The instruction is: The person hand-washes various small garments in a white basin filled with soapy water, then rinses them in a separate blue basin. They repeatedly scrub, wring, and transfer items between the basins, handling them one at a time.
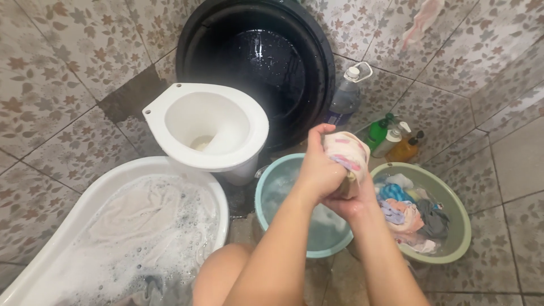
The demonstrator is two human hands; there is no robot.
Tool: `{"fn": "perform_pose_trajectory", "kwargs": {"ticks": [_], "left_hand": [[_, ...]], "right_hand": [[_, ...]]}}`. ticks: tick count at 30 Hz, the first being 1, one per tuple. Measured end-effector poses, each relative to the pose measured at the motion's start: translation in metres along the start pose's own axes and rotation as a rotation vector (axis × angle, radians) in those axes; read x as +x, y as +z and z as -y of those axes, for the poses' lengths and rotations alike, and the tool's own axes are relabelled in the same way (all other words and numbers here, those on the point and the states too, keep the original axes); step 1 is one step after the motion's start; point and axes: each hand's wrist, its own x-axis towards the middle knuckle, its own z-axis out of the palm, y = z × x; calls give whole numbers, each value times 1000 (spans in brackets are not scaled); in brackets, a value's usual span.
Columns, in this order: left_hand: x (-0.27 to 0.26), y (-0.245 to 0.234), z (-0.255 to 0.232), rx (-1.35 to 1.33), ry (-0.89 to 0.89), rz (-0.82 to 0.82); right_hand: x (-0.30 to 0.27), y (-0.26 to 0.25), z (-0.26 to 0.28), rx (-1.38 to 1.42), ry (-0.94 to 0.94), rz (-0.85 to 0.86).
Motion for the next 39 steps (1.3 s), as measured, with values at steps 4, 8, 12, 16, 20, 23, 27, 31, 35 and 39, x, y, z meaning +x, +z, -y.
{"fn": "perform_pose_trajectory", "kwargs": {"ticks": [4,8,12,16,20,23,27,31,35,39], "left_hand": [[8,-3,20,182,153,-93],[6,-12,24,273,132,-217],[14,-4,13,-491,-62,-211],[9,-4,-5,-402,195,-402],[-10,-9,-19,66,378,-255],[-10,-7,-20,414,530,-327],[10,-8,-13,57,-143,-438],[28,-24,6,-778,-777,-49],[27,-32,31,-690,-837,410],[27,-28,47,-485,-845,564]], "right_hand": [[13,4,7,-107,-130,-189],[22,11,29,-140,-143,-233],[34,15,35,-208,-93,47],[17,31,18,-330,-94,-232],[-13,50,8,-203,71,-312],[-7,49,3,-75,-52,-222],[10,38,4,-219,-434,-218],[3,36,-5,-1061,-971,-77],[-23,57,14,-1580,-1042,345],[-49,82,33,-1708,-855,771]]}}
